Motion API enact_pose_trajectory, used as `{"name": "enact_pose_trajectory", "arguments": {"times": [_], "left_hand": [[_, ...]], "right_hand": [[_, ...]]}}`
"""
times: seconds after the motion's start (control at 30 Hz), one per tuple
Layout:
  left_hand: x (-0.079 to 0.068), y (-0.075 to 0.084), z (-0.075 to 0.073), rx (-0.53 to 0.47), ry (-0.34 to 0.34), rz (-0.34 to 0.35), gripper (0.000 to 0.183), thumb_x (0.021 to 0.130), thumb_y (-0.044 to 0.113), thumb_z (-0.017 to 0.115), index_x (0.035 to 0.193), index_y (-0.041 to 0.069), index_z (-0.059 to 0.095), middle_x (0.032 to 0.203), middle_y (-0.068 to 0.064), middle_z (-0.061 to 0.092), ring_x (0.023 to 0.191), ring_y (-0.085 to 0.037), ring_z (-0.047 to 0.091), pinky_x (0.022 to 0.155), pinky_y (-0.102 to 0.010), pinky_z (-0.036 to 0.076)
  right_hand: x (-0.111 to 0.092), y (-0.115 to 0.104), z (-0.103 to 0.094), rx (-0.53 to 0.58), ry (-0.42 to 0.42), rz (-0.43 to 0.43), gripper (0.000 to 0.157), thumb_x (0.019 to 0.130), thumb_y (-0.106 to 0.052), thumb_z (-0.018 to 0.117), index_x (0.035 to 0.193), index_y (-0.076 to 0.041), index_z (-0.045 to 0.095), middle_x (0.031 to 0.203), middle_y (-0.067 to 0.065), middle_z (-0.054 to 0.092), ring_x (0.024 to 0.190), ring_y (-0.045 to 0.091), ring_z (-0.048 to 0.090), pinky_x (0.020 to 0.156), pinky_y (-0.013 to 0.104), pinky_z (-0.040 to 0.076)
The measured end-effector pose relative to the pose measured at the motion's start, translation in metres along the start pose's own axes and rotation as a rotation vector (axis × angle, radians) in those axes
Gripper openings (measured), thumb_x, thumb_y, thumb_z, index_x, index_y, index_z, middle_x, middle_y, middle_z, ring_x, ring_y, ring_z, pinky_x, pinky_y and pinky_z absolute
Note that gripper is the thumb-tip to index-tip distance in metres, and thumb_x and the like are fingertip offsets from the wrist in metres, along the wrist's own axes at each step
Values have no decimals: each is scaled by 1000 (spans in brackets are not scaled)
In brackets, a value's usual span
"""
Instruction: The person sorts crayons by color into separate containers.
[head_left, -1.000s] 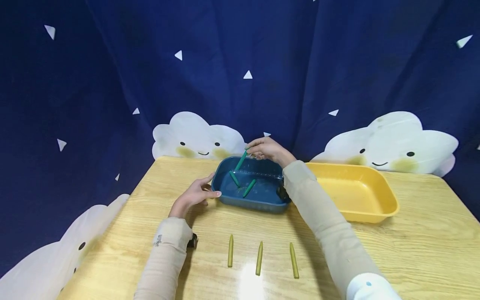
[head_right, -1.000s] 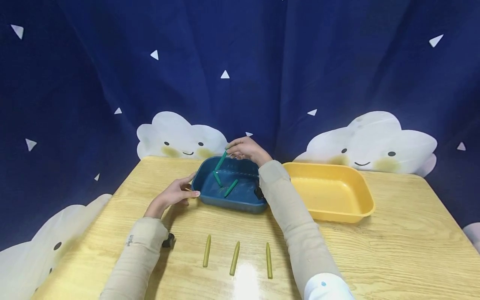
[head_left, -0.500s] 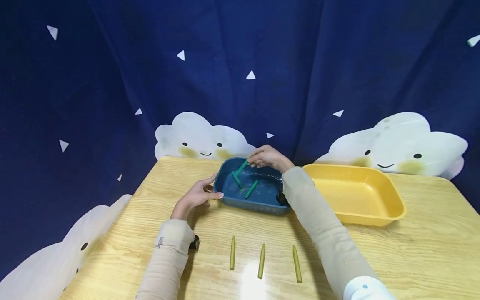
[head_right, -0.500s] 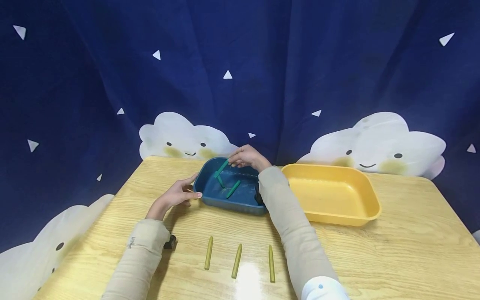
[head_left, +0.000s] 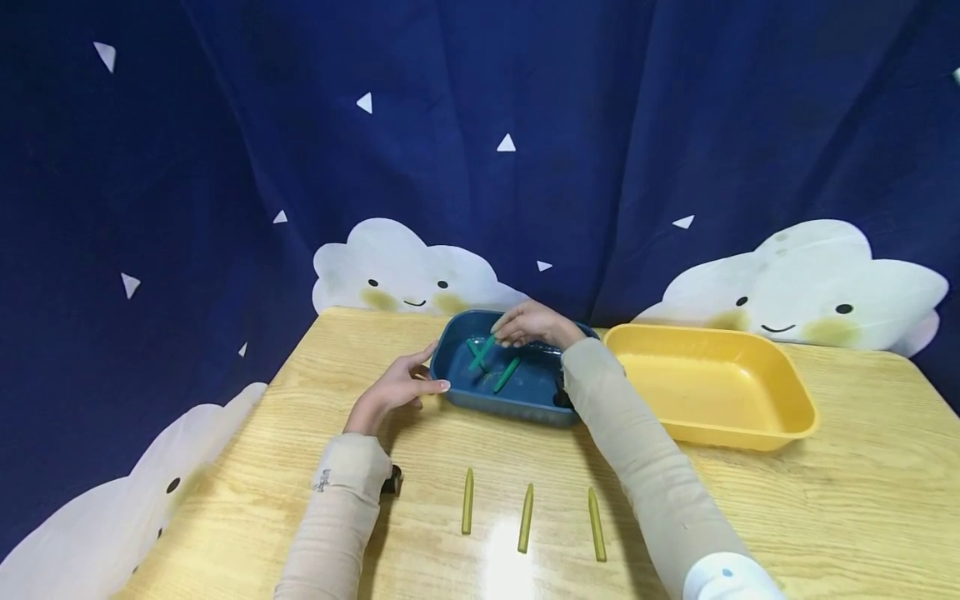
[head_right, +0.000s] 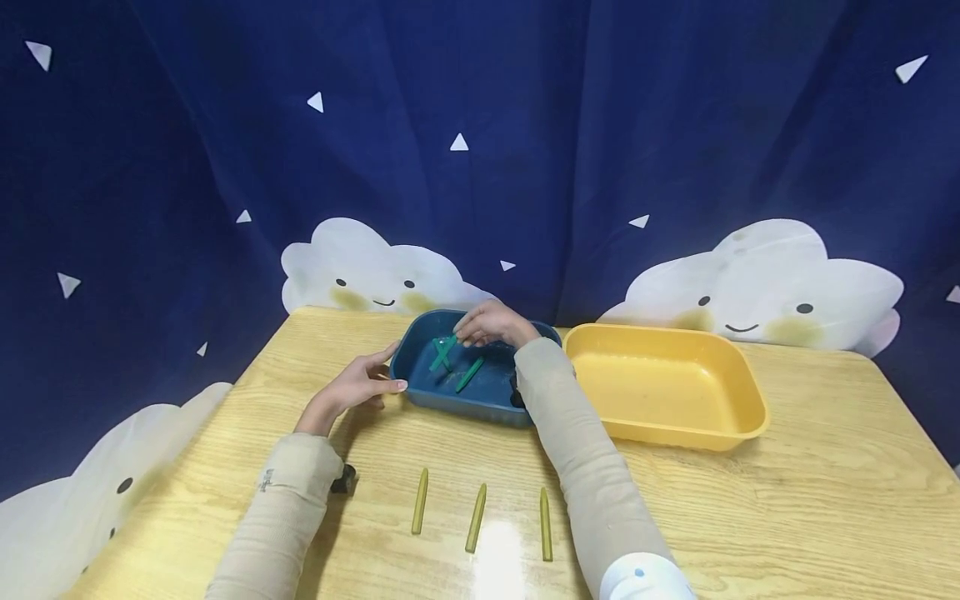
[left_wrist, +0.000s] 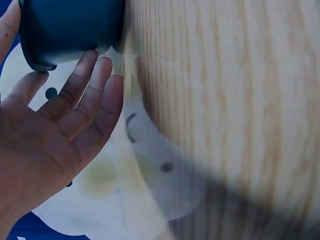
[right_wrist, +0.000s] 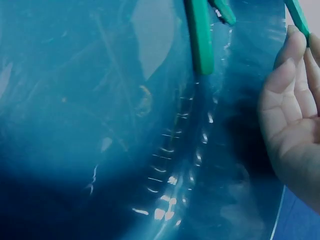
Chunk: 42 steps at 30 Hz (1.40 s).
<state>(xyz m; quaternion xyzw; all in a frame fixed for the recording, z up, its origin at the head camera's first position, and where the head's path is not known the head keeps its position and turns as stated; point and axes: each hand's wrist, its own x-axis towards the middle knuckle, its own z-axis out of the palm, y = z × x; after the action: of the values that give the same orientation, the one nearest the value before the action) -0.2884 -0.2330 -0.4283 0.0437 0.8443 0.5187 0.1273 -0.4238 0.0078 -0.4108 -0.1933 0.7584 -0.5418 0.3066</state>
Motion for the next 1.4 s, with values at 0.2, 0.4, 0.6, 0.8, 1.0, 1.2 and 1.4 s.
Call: {"name": "enact_pose_trajectory", "arguments": {"times": [0.2, 0.4, 0.6, 0.8, 1.0, 1.2, 1.4], "left_hand": [[-3, 7, -1, -12, -23, -6, 79, 83, 16, 68, 146, 12, 20, 106, -21, 50, 70, -30, 49, 64, -53, 47], [-17, 28, -1, -14, -20, -9, 75, 84, 11, 66, 145, 8, 22, 101, -23, 50, 62, -24, 47, 69, -58, 45], [-14, 24, 0, -26, -28, -16, 76, 84, 12, 66, 145, 9, 22, 102, -23, 50, 61, -24, 47, 69, -57, 45], [-1, 4, 0, -24, -16, -7, 78, 83, 17, 68, 146, 15, 22, 103, -21, 50, 71, -29, 50, 63, -52, 48], [-1, 1, 0, -2, 2, 1, 77, 83, 18, 69, 145, 16, 23, 101, -18, 52, 74, -29, 50, 60, -46, 50], [-2, 1, 1, 2, -2, 0, 78, 83, 19, 68, 146, 16, 23, 100, -18, 52, 71, -27, 50, 59, -45, 50], [-3, 2, 0, -1, -3, -6, 77, 83, 19, 68, 146, 17, 22, 99, -17, 51, 66, -26, 49, 60, -45, 50]], "right_hand": [[0, 4, 1, -44, -31, 10, 28, 84, 3, 58, 110, 14, 58, 71, 3, 65, 61, 10, 60, 55, 22, 47], [-2, 3, 4, -107, 9, 48, 30, 84, 2, 60, 112, 11, 59, 76, 10, 67, 64, 13, 63, 60, 26, 51], [-8, 0, 5, -149, 64, 98, 36, 84, 1, 60, 120, 7, 56, 88, 19, 67, 79, 21, 66, 70, 32, 52], [-11, -9, -1, -115, 84, 69, 39, 84, 0, 61, 122, 6, 54, 97, 23, 64, 85, 25, 66, 76, 37, 51], [-17, -23, -5, -41, 80, 27, 42, 84, 0, 62, 124, 6, 52, 106, 27, 60, 80, 21, 66, 86, 47, 45], [-27, -34, -6, 27, 77, -12, 43, 86, 0, 59, 126, 8, 48, 114, 31, 54, 83, 23, 66, 87, 47, 44], [-37, -43, -7, 59, 94, -25, 46, 87, -2, 59, 130, 4, 45, 116, 32, 52, 86, 24, 65, 81, 39, 49]]}}
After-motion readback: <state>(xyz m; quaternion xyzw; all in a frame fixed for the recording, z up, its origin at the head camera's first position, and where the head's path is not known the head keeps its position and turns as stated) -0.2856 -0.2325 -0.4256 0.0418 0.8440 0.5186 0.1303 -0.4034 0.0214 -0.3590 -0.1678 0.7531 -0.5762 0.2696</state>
